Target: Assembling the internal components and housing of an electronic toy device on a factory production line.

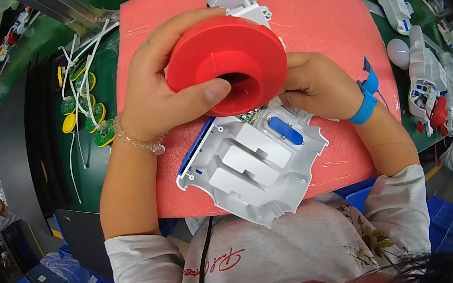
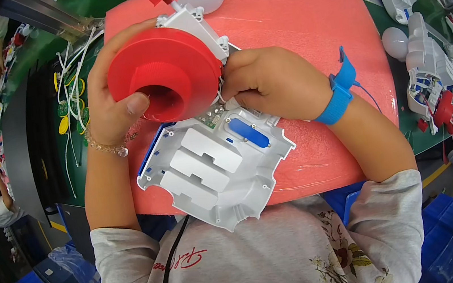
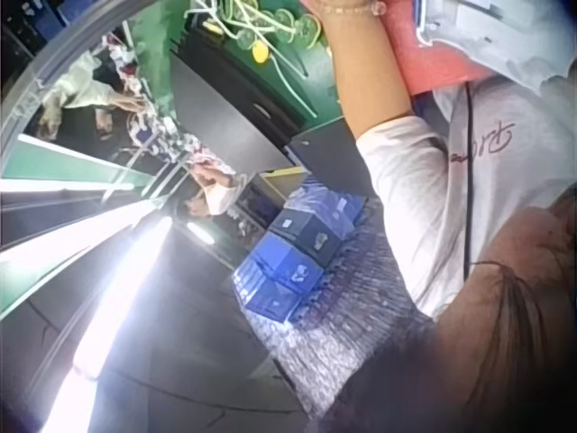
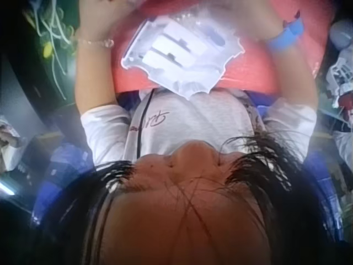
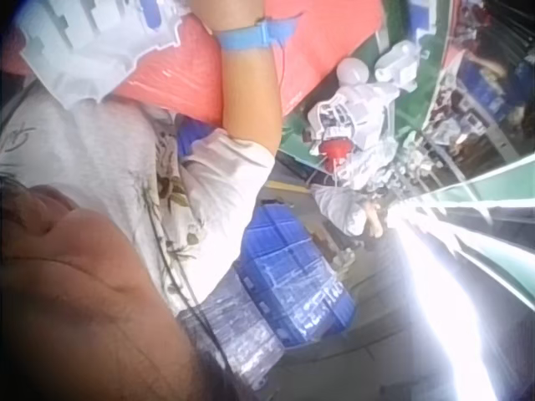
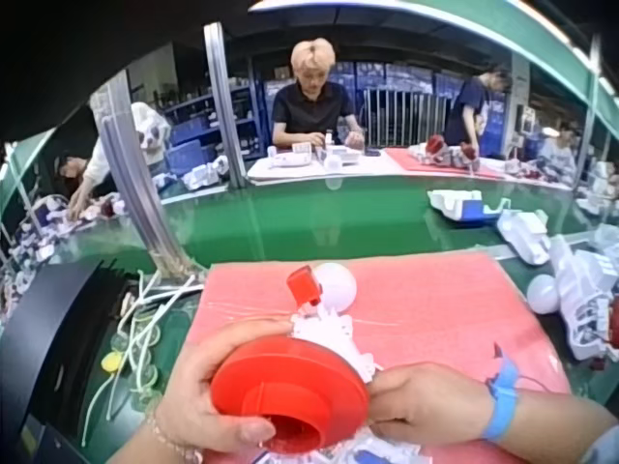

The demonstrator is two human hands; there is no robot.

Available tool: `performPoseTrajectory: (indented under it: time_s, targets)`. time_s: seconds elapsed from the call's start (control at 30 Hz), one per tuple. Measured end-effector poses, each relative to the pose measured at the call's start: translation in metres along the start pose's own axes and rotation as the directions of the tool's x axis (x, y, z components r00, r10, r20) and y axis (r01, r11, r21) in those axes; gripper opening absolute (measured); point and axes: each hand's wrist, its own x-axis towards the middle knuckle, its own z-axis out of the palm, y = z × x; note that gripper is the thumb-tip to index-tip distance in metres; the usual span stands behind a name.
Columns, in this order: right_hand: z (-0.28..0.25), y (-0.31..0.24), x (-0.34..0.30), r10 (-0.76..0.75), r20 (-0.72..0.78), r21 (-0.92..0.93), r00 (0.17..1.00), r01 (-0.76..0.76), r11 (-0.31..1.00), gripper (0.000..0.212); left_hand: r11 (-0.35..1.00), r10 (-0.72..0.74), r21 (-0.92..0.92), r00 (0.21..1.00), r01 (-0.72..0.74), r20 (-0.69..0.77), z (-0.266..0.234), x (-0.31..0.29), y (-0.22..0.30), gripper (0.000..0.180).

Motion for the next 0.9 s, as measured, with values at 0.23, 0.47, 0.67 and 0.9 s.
performPoseTrajectory:
  time_s: [0.23,0.47,0.67,0.9]
  targets:
    - [0.0027,-0.0006,0.0002,-0.016,0.018,-0.063,1.0,0.017,0.998,0.015,0.999,0.029,0.016,1.0,-0.03,0.008,0.0004,-0.0012,-0.0026,0.06]
    - [0.0008,-0.0003,0.0007,0.005,0.048,-0.046,0.999,-0.003,0.999,0.014,0.999,0.045,-0.025,0.999,-0.044,0.016,-0.001,-0.0001,-0.0049,0.059]
    - [-0.0009,0.0009,0.002,0.005,0.056,-0.06,0.998,-0.002,0.998,0.014,0.998,0.033,-0.054,0.999,-0.032,0.016,-0.002,0.0014,-0.0064,0.059]
    - [0.0001,-0.0045,0.0011,-0.006,0.058,-0.097,0.998,0.011,0.995,0.016,0.998,0.063,-0.004,0.998,-0.063,0.021,-0.0019,0.0,-0.0069,0.059]
